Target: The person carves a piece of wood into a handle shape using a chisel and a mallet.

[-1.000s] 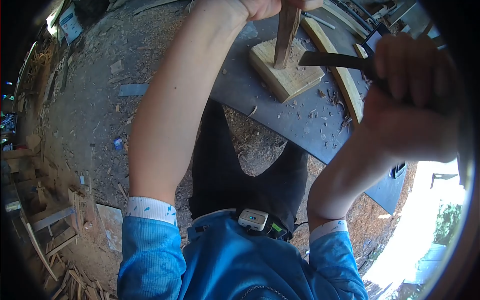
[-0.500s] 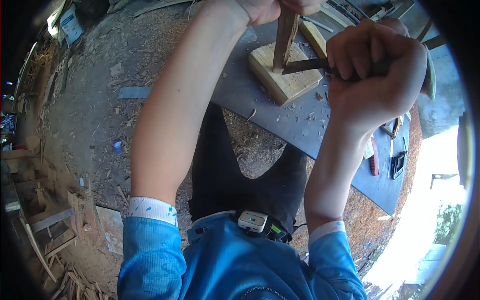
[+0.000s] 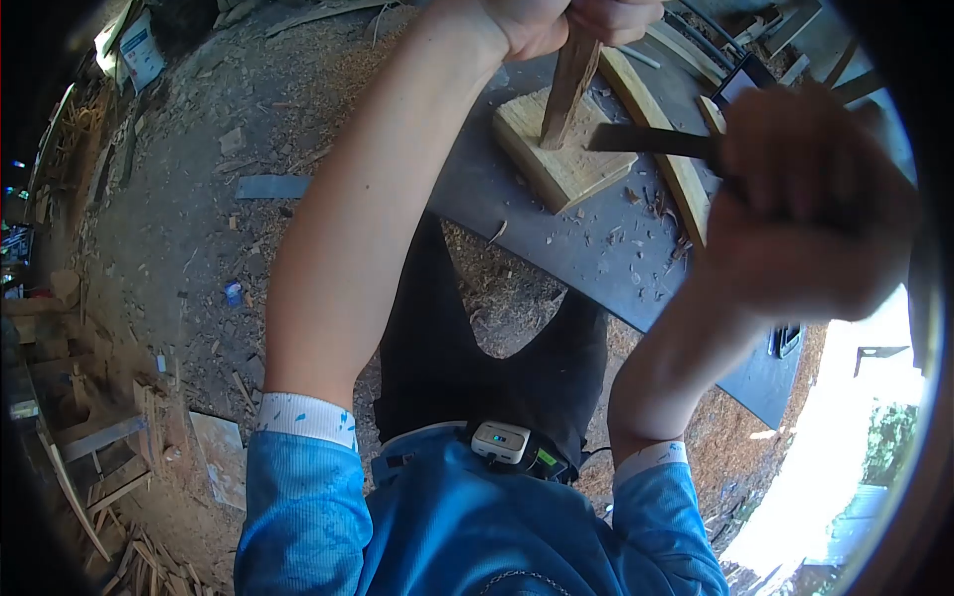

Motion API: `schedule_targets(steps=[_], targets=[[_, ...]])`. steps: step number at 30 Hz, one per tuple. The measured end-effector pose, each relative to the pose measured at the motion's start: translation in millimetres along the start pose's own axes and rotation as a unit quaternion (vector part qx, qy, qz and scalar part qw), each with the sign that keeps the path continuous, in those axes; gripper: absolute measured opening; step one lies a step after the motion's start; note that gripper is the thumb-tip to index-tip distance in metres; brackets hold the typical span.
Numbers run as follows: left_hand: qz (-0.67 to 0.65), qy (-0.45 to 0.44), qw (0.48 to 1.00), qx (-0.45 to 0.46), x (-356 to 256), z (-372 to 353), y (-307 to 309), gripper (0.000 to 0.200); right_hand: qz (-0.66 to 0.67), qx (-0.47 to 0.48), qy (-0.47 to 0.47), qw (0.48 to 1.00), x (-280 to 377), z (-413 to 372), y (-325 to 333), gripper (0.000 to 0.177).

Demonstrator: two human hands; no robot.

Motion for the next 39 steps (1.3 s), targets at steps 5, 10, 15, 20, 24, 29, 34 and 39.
schedule_targets(steps=[5, 10, 15, 20, 24, 29, 34, 39], targets=[[-0.006, 0.011, 1.000, -0.006, 1.0, -0.1, 4.3, 0.057, -0.054, -0.010, -0.021, 0.998, -35.3, 2.0, 8.6, 0.033], [-0.015, -0.001, 0.999, 0.037, 5.4, 2.2, 6.6, 0.057, -0.047, -0.065, 0.002, 0.997, -18.6, -2.6, -6.3, 0.034], [-0.029, 0.002, 1.000, 0.009, -2.4, -4.7, 11.9, 0.058, -0.063, -0.069, 0.024, 0.995, -41.2, -8.1, 14.3, 0.034], [-0.029, 0.014, 0.999, 0.004, 3.4, 0.7, 14.8, 0.059, -0.169, -0.119, 0.045, 0.977, -27.9, -8.6, -10.0, 0.031], [-0.064, 0.024, 0.998, 0.015, 4.0, -0.9, 13.8, 0.060, -0.009, -0.013, 0.037, 0.999, 21.5, 9.2, 8.3, 0.037], [-0.047, 0.005, 0.998, 0.028, 0.3, -1.8, 10.4, 0.059, -0.128, -0.131, -0.029, 0.983, -54.1, -8.4, 2.1, 0.031], [-0.049, 0.004, 0.998, 0.033, 0.3, -1.9, 19.3, 0.057, 0.068, -0.043, 0.010, 0.997, 2.8, 11.0, 15.8, 0.030], [-0.095, 0.045, 0.994, 0.022, 7.5, -1.4, 17.6, 0.056, -0.092, -0.135, -0.036, 0.986, -48.4, 1.9, 11.4, 0.031]])
Point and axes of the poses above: each hand's wrist, its own z-axis towards the middle knuckle, its own y-axis out of the back of the hand, x = y × z, the point moved 7 cm from there along z, towards the middle knuckle, and after that the axes turned 8 degrees about -x, right-handed, at the moved point
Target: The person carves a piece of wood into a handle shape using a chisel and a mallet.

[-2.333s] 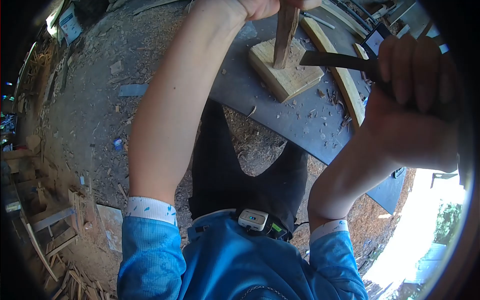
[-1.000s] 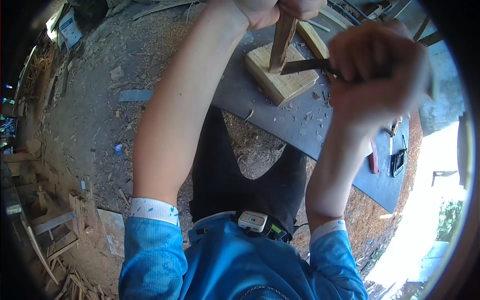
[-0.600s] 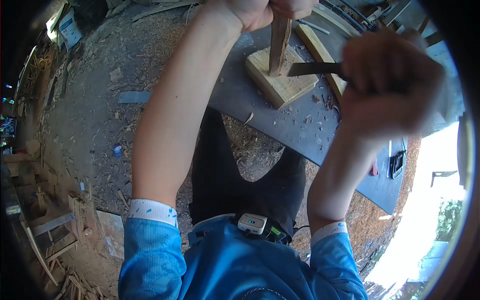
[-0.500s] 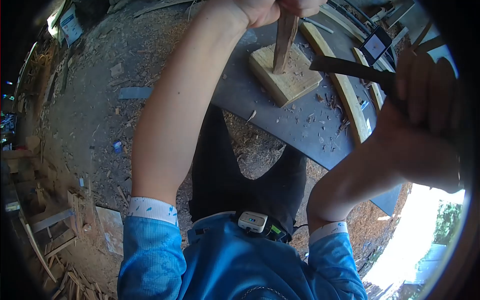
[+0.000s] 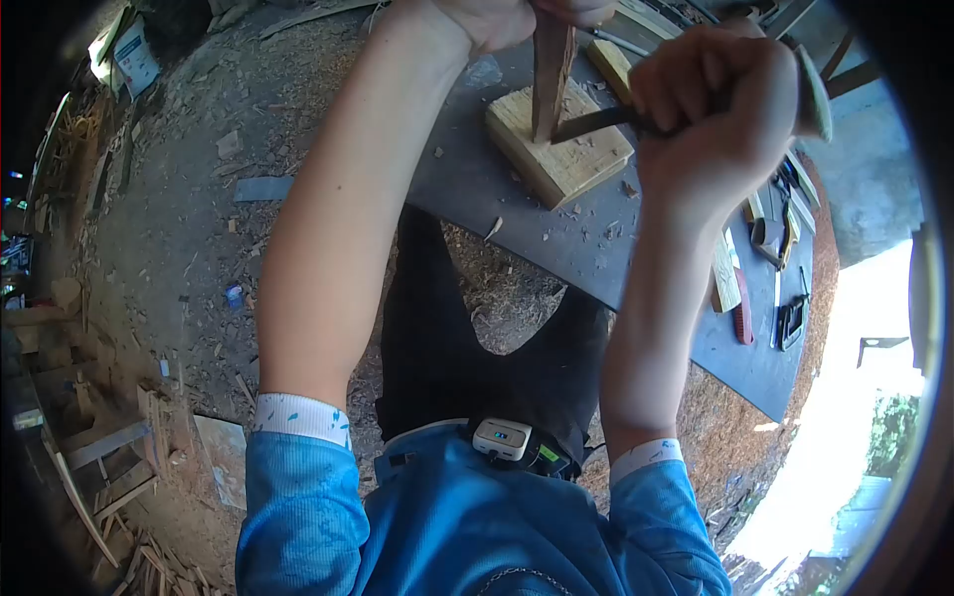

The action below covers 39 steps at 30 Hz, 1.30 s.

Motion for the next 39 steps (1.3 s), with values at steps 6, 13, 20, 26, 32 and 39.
schedule_targets(steps=[6, 13, 20, 26, 32, 39], targets=[[0.020, -0.003, 1.000, 0.019, -0.8, 3.7, -9.2, 0.056, 0.066, 0.112, 0.024, 0.991, 42.8, 13.9, 13.8, 0.035], [0.013, -0.011, 1.000, 0.019, -4.4, -1.1, 0.3, 0.054, -0.017, -0.023, 0.009, 1.000, -10.9, -6.7, -0.8, 0.032], [-0.017, 0.008, 1.000, -0.016, -2.9, -3.3, 1.9, 0.054, 0.143, 0.139, -0.004, 0.980, 57.3, 13.0, 7.6, 0.032], [0.022, -0.006, 1.000, 0.016, 1.6, 2.3, -8.4, 0.054, -0.013, 0.018, 0.064, 0.998, 10.2, -1.6, -3.4, 0.034], [0.001, 0.006, 1.000, 0.004, -1.6, 0.2, -5.2, 0.054, 0.249, 0.187, -0.009, 0.950, 36.1, 18.2, 14.7, 0.030], [0.053, -0.025, 0.998, 0.011, -3.6, 1.7, -17.2, 0.055, 0.093, 0.115, 0.042, 0.988, 39.1, 4.4, -1.1, 0.036]])
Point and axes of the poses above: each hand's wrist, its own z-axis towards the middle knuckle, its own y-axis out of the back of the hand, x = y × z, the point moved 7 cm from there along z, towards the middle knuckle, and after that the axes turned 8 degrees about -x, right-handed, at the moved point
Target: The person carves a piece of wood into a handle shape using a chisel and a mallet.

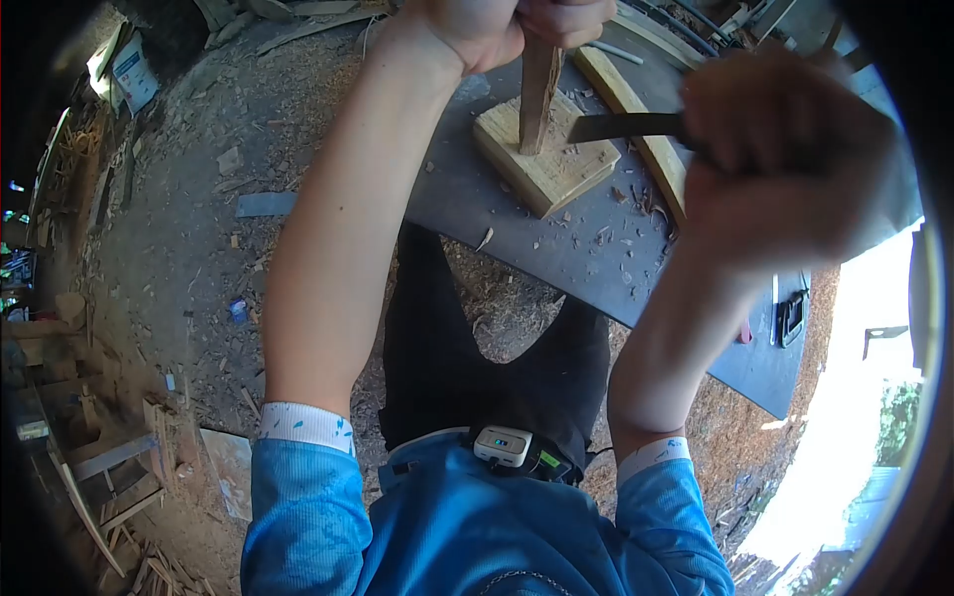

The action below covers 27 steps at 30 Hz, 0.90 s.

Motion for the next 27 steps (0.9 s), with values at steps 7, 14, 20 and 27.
schedule_targets(steps=[7, 14, 20, 27], targets=[[0.004, 0.011, 1.000, -0.006, 5.5, 2.5, 7.1, 0.056, -0.124, -0.100, 0.036, 0.987, -37.1, -13.1, -0.9, 0.035], [-0.005, 0.012, 1.000, -0.027, -2.5, -6.4, 6.0, 0.056, 0.140, 0.101, -0.023, 0.985, 9.0, 5.6, 12.4, 0.033], [-0.019, 0.033, 0.998, -0.056, 3.0, -3.7, 10.6, 0.057, -0.028, -0.047, 0.016, 0.998, 2.0, -6.1, 2.0, 0.032], [-0.022, 0.028, 0.999, 0.018, 5.1, 3.1, 6.9, 0.055, -0.316, -0.086, 0.191, 0.925, -24.6, -16.0, 1.3, 0.033]])
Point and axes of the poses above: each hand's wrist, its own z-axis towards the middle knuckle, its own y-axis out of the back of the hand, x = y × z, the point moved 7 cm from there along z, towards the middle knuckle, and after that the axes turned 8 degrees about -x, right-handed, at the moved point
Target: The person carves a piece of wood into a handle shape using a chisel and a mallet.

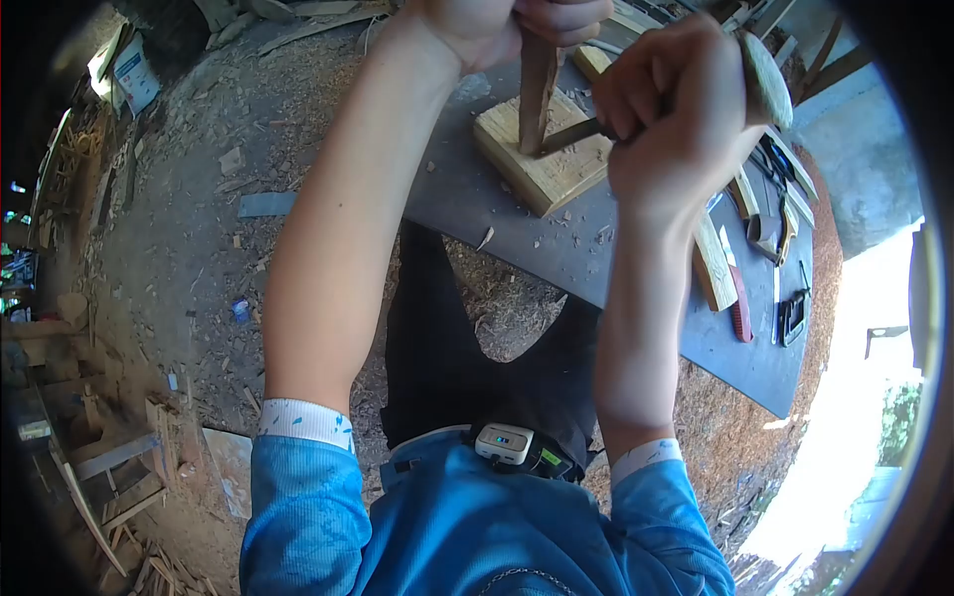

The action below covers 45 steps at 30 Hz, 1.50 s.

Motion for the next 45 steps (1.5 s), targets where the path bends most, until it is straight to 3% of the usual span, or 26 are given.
schedule_targets(steps=[1, 3, 5, 8, 9, 11, 14, 18, 19, 21, 24, 25, 28, 29, 31, 32, 35, 37, 38, 41, 42, 45], targets=[[0.010, -0.008, 1.000, -0.011, 0.2, 0.1, -0.9, 0.055, 0.174, 0.035, -0.211, 0.961, -11.7, -4.7, -11.1, 0.032], [0.031, -0.024, 0.998, -0.038, -3.5, -4.4, -1.6, 0.056, 0.227, 0.005, -0.212, 0.951, 2.2, 12.2, 1.5, 0.033], [0.030, -0.028, 0.998, -0.046, -5.9, -4.7, 1.8, 0.055, 0.324, 0.023, -0.174, 0.930, 23.2, 32.9, 14.9, 0.033], [0.024, -0.022, 0.999, -0.039, -3.0, -5.3, 3.5, 0.056, 0.386, 0.068, -0.199, 0.898, 16.3, 29.8, 13.9, 0.033], [0.022, -0.021, 0.999, -0.032, -2.4, -4.2, 1.9, 0.056, 0.162, -0.038, -0.216, 0.962, -5.8, 4.0, 8.2, 0.033], [0.014, -0.004, 1.000, -0.025, 5.3, 0.6, -3.7, 0.056, 0.134, 0.002, -0.226, 0.965, -7.7, -6.7, -14.4, 0.033], [0.038, -0.023, 0.999, -0.030, -0.8, -1.2, -11.1, 0.056, 0.199, 0.005, -0.197, 0.960, 5.2, 12.0, 3.7, 0.033], [0.013, -0.004, 0.999, -0.043, -0.7, -3.8, 1.2, 0.056, 0.353, -0.009, -0.247, 0.902, 26.1, 34.9, 26.9, 0.030], [-0.006, 0.005, 0.999, -0.041, -0.5, -3.2, 3.1, 0.056, 0.316, 0.028, -0.212, 0.924, 12.4, 27.5, 21.9, 0.031], [-0.045, 0.028, 0.998, -0.038, 1.1, -4.7, 5.5, 0.056, 0.116, -0.030, -0.208, 0.971, -15.1, -12.2, -14.8, 0.032], [0.005, -0.010, 0.999, -0.031, -4.2, -10.0, 3.2, 0.055, 0.223, 0.005, -0.274, 0.936, -21.4, -4.3, -9.0, 0.034], [0.007, -0.026, 0.999, -0.032, -6.1, -11.2, 3.9, 0.054, 0.189, -0.011, -0.235, 0.953, -10.7, 4.5, -1.0, 0.032], [-0.030, -0.011, 0.999, 0.003, -7.4, -11.1, 4.9, 0.056, 0.362, 0.066, -0.221, 0.903, 16.8, 34.0, 13.0, 0.023], [-0.030, -0.011, 0.999, 0.018, -8.5, -10.7, 2.5, 0.057, 0.339, 0.031, -0.229, 0.912, 18.7, 31.1, 15.7, 0.025], [-0.037, -0.003, 0.999, 0.017, -4.6, -9.8, 5.2, 0.056, 0.128, -0.025, -0.218, 0.967, -10.9, 1.7, 0.0, 0.030], [-0.042, 0.001, 0.999, 0.018, -2.2, -8.7, 5.6, 0.056, 0.197, 0.003, -0.249, 0.948, -11.9, -0.7, -13.1, 0.032], [0.012, -0.016, 1.000, 0.018, -1.5, -5.4, 6.2, 0.055, 0.233, 0.020, -0.267, 0.935, -16.6, -0.3, -9.7, 0.030], [-0.020, -0.011, 0.999, 0.024, -4.2, -4.0, 5.0, 0.055, 0.234, 0.011, -0.209, 0.949, 3.6, 16.3, 7.2, 0.029], [-0.039, -0.003, 0.999, 0.021, -3.0, -7.9, 5.0, 0.055, 0.300, 0.048, -0.197, 0.932, 13.0, 26.4, 9.6, 0.028], [-0.054, 0.002, 0.998, 0.022, -3.8, -10.0, 5.0, 0.055, 0.328, 0.047, -0.223, 0.917, 2.2, 20.3, 4.9, 0.032], [-0.043, 0.004, 0.999, 0.017, -2.7, -8.7, 5.1, 0.055, 0.126, -0.008, -0.176, 0.976, -15.0, -7.9, -7.2, 0.033], [-0.023, 0.009, 1.000, 0.017, 0.6, -6.8, 3.4, 0.055, 0.193, 0.033, -0.172, 0.965, -8.4, -0.7, -11.6, 0.035]])
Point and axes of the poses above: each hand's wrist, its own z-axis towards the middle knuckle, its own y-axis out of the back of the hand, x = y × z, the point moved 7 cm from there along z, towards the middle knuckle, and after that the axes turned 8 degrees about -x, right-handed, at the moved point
